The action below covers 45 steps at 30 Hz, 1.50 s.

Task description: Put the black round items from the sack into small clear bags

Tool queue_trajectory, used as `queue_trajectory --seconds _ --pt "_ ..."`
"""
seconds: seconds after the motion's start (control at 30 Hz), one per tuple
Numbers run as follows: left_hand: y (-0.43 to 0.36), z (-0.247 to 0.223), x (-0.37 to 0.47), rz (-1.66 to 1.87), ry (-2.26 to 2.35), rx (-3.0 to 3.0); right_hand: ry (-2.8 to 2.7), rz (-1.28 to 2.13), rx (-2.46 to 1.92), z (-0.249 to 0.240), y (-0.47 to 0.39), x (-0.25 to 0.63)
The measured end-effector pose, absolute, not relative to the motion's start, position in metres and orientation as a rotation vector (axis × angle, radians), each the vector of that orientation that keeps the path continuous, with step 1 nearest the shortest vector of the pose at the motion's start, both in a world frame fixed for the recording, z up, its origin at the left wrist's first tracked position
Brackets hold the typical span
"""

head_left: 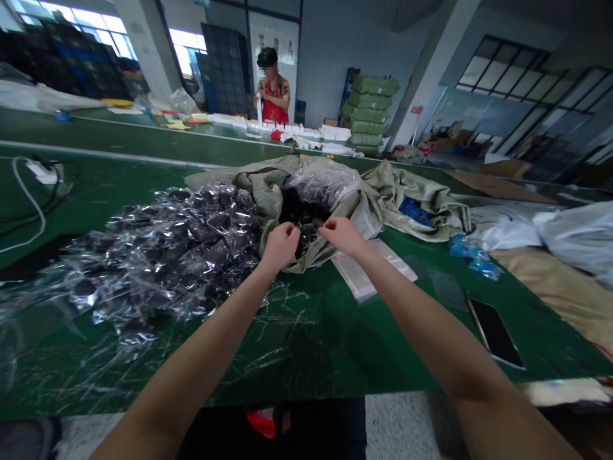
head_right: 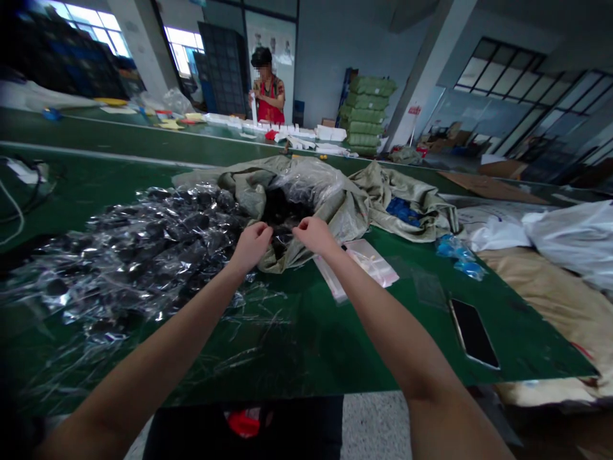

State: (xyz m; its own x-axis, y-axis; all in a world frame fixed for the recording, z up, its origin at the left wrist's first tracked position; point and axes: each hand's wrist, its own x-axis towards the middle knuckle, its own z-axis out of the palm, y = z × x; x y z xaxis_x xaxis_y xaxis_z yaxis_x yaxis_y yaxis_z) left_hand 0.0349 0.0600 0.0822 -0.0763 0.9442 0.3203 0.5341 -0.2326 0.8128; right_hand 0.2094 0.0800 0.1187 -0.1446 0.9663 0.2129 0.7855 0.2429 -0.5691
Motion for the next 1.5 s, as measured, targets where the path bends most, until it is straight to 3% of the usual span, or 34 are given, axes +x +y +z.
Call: queue_trajectory --seconds 0.17,0.43,0.73,0.93,1.03,1.17,1.33,1.5 --pt "0.06 0.071 0.038 1.21 1.553 1.773 -1.988 0.187 -1.434 0.089 0.072 0.209" --pt "0.056 0.067 0.047 1.207 1.592 1.929 -1.993 0.281 -1.581 0.084 0.061 0.208" --pt "0.043 0.083 0.064 1.019 1.571 2.448 -1.496 1.115 -1.417 0.08 0.055 0.217" --pt "0.033 0.088 0.068 0.984 1.442 2.59 -1.048 1.471 -1.177 0.066 0.051 0.22" --pt "0.036 0.083 0.061 1.189 1.339 2.362 -0.826 1.56 -1.02 0.063 0.049 0.221" --pt "0.053 0.069 0.043 1.615 1.477 1.558 -0.644 1.608 -0.887 0.059 0.049 0.227" --pt "0.068 0.059 0.033 1.22 1.053 1.029 -0.615 1.643 -0.815 0.052 0.049 0.232" --pt "0.068 0.057 0.035 1.309 0.992 0.98 -0.569 1.599 -0.839 0.044 0.052 0.237"
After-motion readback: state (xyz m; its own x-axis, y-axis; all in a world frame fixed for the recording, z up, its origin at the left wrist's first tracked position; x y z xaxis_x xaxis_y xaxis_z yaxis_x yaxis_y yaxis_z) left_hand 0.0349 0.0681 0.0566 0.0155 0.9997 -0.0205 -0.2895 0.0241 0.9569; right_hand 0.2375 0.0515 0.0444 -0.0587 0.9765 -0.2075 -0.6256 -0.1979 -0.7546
